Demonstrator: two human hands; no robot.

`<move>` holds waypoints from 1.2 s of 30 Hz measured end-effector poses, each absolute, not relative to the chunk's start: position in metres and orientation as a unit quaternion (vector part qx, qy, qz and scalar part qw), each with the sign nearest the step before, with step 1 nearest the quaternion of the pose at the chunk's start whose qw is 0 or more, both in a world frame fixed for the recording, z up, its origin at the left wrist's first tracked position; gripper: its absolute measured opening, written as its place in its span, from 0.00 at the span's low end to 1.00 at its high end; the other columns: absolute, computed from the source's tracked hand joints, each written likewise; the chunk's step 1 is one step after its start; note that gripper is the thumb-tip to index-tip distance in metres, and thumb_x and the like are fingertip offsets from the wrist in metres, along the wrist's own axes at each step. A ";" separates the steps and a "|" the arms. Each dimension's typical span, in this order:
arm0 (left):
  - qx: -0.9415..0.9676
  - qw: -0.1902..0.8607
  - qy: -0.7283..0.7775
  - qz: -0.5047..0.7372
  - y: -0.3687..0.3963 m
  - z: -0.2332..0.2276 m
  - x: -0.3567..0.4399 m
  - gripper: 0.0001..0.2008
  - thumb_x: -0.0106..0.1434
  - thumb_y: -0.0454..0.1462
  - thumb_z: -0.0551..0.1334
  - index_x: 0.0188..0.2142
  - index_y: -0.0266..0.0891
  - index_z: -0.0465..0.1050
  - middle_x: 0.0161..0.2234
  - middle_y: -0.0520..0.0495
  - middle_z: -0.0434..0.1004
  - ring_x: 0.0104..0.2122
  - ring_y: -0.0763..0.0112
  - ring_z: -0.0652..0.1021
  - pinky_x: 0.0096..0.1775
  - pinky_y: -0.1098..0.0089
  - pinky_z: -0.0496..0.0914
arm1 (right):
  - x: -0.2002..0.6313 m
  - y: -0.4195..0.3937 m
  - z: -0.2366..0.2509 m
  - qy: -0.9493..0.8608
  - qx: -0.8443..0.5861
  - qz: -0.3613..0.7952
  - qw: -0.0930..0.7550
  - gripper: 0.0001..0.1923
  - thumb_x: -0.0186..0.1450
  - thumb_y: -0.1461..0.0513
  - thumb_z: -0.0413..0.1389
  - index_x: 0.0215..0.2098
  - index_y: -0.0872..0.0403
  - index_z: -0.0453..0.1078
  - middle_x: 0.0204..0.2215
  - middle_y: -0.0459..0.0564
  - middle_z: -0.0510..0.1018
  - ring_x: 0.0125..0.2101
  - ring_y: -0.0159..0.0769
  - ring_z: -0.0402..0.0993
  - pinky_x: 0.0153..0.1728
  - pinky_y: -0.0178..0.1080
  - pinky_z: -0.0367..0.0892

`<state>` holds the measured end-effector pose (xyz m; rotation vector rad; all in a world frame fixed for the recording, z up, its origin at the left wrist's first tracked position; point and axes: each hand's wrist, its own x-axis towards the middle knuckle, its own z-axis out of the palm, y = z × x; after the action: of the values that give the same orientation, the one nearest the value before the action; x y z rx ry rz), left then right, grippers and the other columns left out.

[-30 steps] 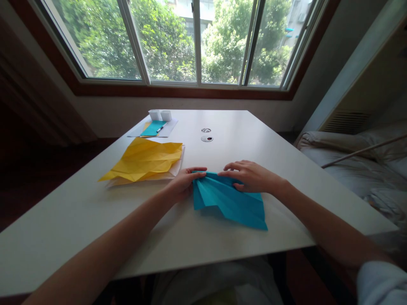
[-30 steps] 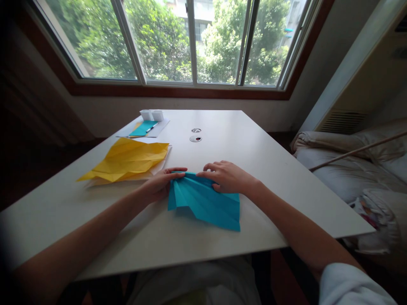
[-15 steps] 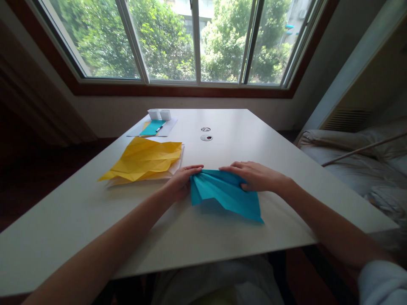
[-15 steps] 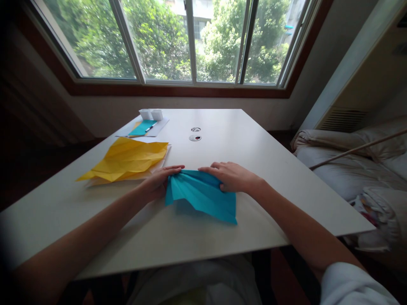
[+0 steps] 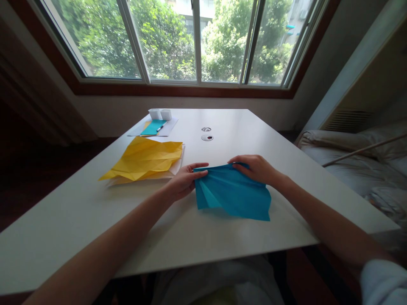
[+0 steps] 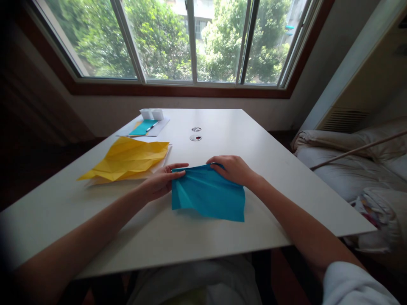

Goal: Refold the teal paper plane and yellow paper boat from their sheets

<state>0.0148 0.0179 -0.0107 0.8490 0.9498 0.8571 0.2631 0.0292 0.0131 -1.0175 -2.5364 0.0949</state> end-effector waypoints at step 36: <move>0.488 0.752 0.346 0.276 0.009 -0.014 0.012 0.28 0.47 0.34 0.71 0.49 0.40 0.69 0.42 0.42 0.77 0.39 0.63 0.78 0.40 0.65 0.73 | 0.255 0.035 0.003 -0.803 -0.378 0.329 0.322 0.16 0.60 0.51 0.54 0.35 0.55 0.68 0.29 0.49 0.74 0.29 0.33 0.71 0.29 0.38 0.70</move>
<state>0.0116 0.0087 -0.0138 1.0657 0.7551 0.6017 0.2551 0.0353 0.0025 -0.9931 -2.1091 0.8626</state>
